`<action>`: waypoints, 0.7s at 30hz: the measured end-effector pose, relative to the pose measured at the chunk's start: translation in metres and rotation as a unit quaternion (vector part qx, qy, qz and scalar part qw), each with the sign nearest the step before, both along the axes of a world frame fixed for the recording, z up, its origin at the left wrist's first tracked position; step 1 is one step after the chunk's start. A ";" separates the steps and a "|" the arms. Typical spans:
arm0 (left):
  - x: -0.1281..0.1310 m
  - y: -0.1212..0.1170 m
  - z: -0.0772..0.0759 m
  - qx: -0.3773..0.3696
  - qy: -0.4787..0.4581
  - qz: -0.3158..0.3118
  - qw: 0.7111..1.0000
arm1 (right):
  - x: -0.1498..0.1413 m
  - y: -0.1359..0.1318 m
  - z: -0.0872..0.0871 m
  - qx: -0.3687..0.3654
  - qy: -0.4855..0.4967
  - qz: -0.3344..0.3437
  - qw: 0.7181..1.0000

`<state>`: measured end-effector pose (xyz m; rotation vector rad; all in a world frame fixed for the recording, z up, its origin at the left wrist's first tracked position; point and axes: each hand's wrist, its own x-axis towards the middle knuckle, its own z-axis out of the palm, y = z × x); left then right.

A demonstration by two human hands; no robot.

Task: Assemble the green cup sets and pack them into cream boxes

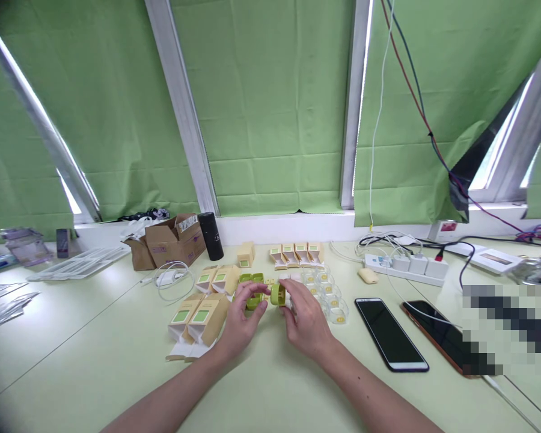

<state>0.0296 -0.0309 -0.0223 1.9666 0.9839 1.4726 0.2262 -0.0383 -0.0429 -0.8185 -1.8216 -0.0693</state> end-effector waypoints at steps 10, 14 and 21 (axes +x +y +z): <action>0.008 0.006 -0.007 -0.118 -0.023 -0.004 0.993 | -0.004 0.002 -0.005 -0.031 0.031 0.013 0.999; 0.010 0.007 -0.006 -0.143 -0.046 -0.015 0.988 | -0.005 0.002 -0.008 -0.031 0.024 0.013 0.999; 0.011 0.008 -0.006 -0.162 -0.061 -0.016 0.985 | -0.005 0.002 -0.009 -0.025 0.019 0.016 0.999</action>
